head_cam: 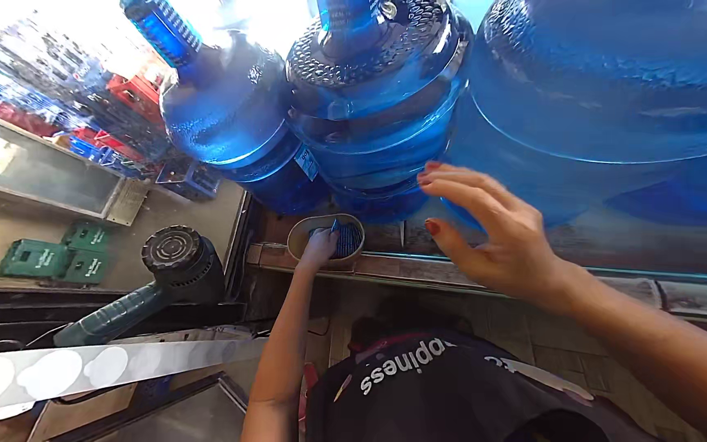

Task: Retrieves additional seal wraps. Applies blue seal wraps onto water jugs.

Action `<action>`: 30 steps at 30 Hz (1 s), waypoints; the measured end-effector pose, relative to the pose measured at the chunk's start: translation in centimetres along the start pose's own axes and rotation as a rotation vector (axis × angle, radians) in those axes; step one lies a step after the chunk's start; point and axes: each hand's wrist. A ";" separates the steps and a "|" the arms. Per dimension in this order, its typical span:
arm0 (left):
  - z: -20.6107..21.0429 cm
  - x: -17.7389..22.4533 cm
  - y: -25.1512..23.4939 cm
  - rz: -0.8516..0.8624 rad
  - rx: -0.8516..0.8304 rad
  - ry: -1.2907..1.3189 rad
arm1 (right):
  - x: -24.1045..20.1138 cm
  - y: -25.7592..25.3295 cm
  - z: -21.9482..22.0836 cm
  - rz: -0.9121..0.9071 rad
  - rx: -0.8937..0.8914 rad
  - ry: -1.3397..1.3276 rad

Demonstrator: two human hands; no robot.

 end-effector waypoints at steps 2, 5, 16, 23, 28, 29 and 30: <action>-1.4 -0.2 1.0 0.017 0.023 0.119 | 0.5 0.9 0.8 0.167 -0.109 -0.089; -3.1 0.2 3.5 0.096 0.205 0.534 | 1.1 1.7 2.1 0.524 -0.320 -0.344; -5.3 7.2 9.3 0.442 -0.156 1.665 | 0.7 -1.8 6.4 1.012 -0.197 -0.968; -4.8 8.8 8.8 0.583 -0.223 1.532 | 1.1 -1.2 5.2 0.682 0.015 -0.598; -2.7 8.4 9.0 0.520 -0.251 1.544 | 0.2 -0.6 2.0 0.356 -0.007 -0.504; -2.1 7.9 9.0 0.489 -0.219 1.461 | 0.0 -0.4 1.5 0.301 -0.019 -0.461; -1.7 7.7 9.2 0.484 -0.208 1.410 | -0.2 -0.2 1.1 0.261 -0.028 -0.417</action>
Point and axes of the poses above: each hand's wrist, its own y-axis away from the middle knuckle, its own z-axis out of the palm, x = y × z
